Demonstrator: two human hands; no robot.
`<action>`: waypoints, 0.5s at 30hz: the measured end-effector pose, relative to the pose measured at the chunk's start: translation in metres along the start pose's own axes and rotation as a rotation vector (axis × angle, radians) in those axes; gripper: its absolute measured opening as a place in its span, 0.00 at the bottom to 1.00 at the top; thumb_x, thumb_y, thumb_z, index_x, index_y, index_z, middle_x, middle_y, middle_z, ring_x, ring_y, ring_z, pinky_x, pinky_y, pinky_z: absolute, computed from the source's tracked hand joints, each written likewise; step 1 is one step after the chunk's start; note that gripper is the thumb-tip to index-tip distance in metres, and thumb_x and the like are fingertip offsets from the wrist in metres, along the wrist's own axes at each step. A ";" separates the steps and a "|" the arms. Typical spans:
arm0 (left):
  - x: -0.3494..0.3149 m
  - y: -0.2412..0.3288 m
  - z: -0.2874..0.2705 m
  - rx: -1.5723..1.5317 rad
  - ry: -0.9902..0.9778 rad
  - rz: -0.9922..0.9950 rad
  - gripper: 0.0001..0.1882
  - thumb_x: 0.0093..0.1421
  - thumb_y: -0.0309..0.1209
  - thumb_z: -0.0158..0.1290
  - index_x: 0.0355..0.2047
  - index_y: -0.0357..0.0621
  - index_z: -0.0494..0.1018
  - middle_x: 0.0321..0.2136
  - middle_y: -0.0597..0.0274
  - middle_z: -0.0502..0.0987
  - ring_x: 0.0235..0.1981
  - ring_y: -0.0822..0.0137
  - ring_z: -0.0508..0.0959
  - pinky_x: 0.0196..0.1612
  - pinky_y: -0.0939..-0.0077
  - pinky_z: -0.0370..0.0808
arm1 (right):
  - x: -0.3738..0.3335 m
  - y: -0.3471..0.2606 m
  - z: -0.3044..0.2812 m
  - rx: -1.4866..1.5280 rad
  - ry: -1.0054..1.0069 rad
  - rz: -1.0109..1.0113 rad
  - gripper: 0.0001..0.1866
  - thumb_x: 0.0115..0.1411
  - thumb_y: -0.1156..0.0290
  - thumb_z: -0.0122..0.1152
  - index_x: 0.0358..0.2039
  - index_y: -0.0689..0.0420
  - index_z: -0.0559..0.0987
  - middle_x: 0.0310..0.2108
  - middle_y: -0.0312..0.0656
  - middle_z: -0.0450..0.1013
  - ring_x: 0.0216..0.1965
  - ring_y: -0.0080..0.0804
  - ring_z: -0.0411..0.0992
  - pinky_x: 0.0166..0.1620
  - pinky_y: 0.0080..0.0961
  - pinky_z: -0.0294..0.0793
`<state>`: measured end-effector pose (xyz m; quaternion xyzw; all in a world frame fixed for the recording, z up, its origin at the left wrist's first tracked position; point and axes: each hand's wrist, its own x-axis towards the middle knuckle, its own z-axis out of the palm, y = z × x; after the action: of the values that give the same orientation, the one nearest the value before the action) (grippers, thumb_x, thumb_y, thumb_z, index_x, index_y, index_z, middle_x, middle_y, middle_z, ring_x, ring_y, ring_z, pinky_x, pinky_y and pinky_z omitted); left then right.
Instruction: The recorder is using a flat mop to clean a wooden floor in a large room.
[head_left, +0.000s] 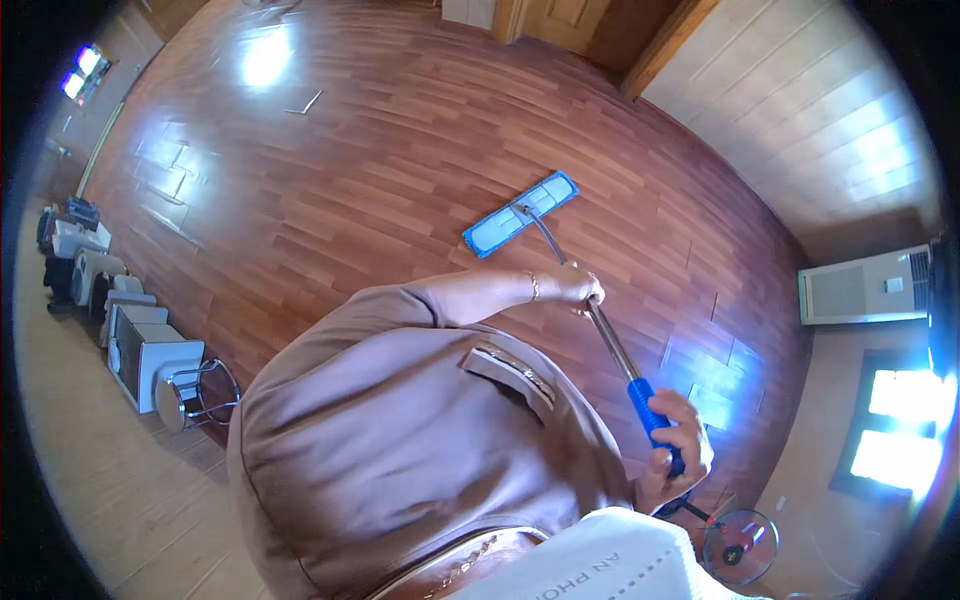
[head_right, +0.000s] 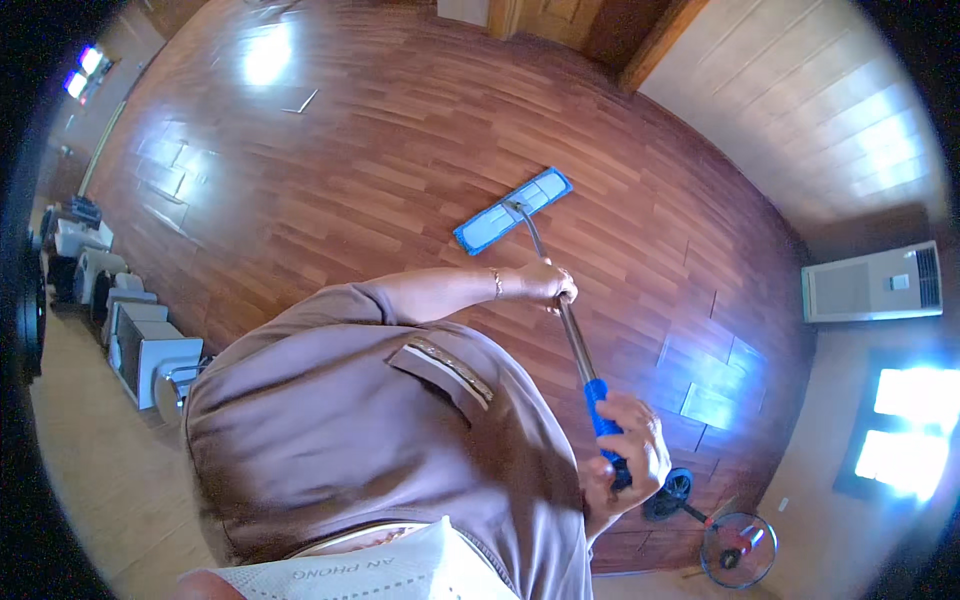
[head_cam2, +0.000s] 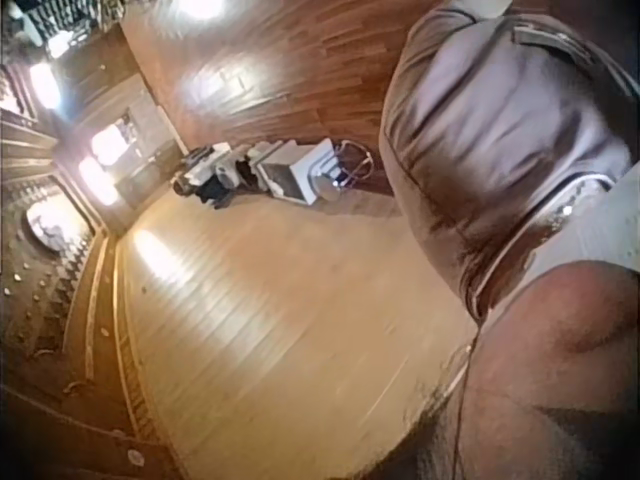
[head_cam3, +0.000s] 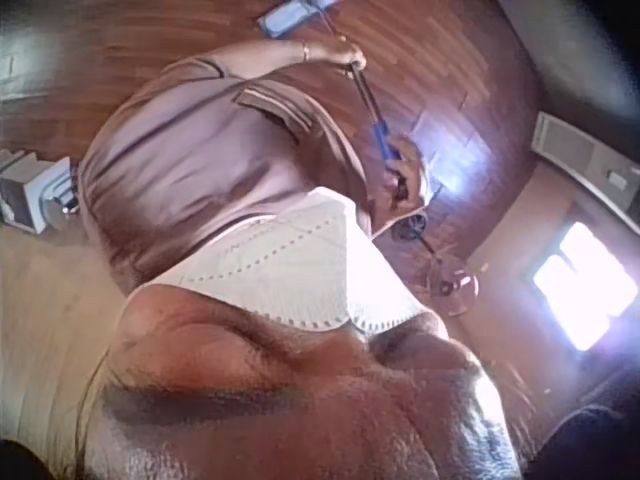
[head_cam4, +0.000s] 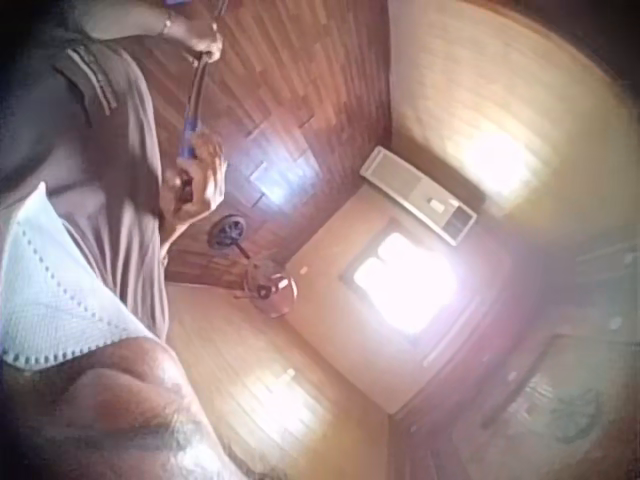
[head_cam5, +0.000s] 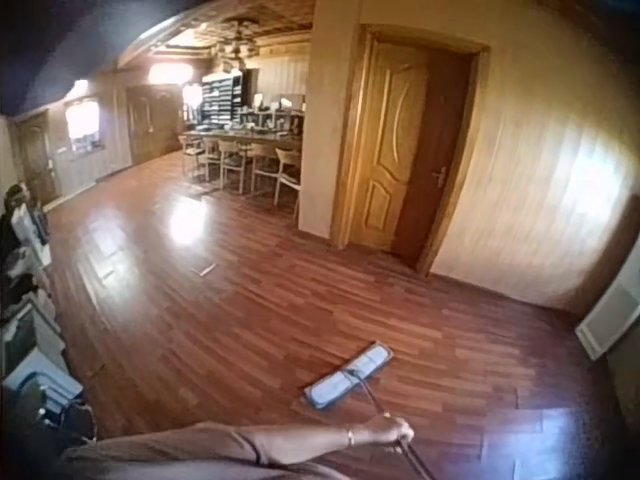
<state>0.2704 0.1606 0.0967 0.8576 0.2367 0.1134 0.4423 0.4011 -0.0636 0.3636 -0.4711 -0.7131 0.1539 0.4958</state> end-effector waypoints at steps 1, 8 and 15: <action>-0.001 -0.015 0.010 -0.077 0.035 0.019 0.07 0.46 0.37 0.58 0.19 0.54 0.71 0.20 0.70 0.75 0.28 0.62 0.77 0.29 0.63 0.71 | -0.003 0.001 0.003 0.080 -0.020 -0.013 0.20 0.59 0.56 0.57 0.22 0.63 0.73 0.30 0.54 0.76 0.37 0.52 0.76 0.43 0.44 0.73; -0.012 0.002 0.010 0.433 0.296 0.041 0.11 0.47 0.42 0.58 0.18 0.54 0.69 0.19 0.67 0.73 0.28 0.59 0.77 0.35 0.47 0.68 | 0.003 0.007 0.012 0.087 -0.071 -0.062 0.15 0.63 0.64 0.53 0.25 0.62 0.68 0.28 0.55 0.75 0.34 0.47 0.75 0.41 0.45 0.74; -0.035 -0.015 -0.023 0.360 0.360 -0.196 0.17 0.53 0.47 0.55 0.18 0.51 0.68 0.20 0.66 0.73 0.30 0.59 0.77 0.41 0.52 0.66 | 0.043 0.017 0.041 0.183 -0.213 -0.149 0.10 0.54 0.68 0.58 0.22 0.61 0.71 0.25 0.50 0.75 0.32 0.47 0.76 0.41 0.44 0.74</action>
<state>0.2262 0.1666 0.0984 0.8614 0.4097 0.1770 0.2423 0.3727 -0.0094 0.3575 -0.3508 -0.7776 0.2300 0.4684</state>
